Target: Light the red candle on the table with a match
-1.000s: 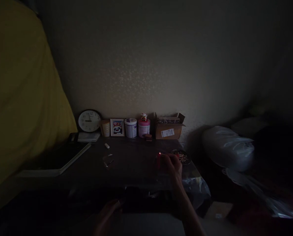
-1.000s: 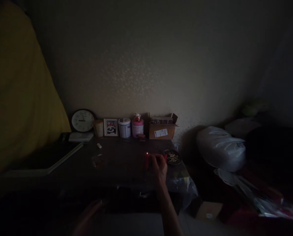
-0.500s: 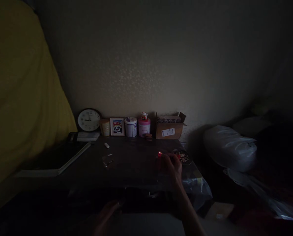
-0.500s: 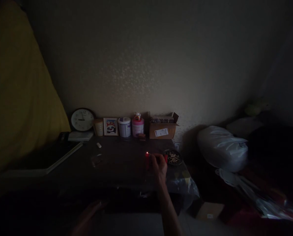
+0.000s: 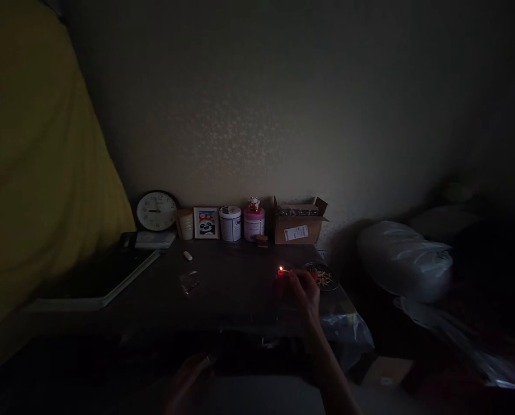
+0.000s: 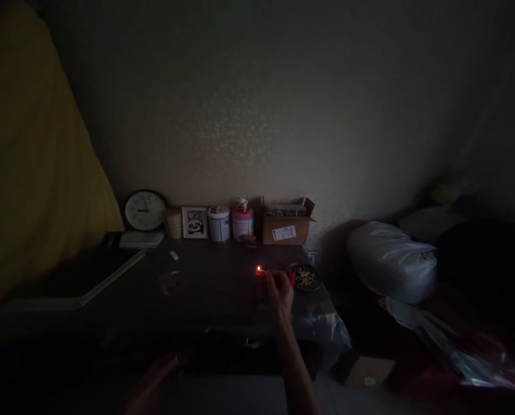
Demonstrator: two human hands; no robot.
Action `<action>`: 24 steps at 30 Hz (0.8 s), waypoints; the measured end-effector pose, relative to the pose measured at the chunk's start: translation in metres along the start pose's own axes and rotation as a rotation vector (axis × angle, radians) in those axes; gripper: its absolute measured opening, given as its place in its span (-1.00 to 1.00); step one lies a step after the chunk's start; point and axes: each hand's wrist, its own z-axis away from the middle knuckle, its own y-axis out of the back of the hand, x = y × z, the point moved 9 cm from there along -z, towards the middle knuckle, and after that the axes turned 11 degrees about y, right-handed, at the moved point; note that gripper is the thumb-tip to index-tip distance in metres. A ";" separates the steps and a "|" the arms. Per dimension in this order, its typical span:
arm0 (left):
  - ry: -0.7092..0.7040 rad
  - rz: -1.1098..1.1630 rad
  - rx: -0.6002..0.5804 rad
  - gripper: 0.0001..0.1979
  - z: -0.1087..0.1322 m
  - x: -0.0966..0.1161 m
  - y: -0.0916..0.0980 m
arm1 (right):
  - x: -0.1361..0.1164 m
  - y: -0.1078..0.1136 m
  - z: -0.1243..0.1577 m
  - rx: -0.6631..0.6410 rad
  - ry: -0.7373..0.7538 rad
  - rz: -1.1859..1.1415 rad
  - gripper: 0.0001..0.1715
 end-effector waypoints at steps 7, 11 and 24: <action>0.014 -0.005 0.004 -0.72 0.004 0.002 -0.004 | -0.004 -0.001 -0.001 0.007 0.013 -0.012 -0.67; -0.005 -0.015 -0.004 -0.72 0.008 0.006 -0.007 | -0.006 0.000 -0.001 0.014 0.011 -0.020 -0.67; 0.021 -0.056 0.032 -0.73 -0.005 -0.001 0.001 | -0.022 0.007 -0.001 0.020 -0.028 -0.129 -0.66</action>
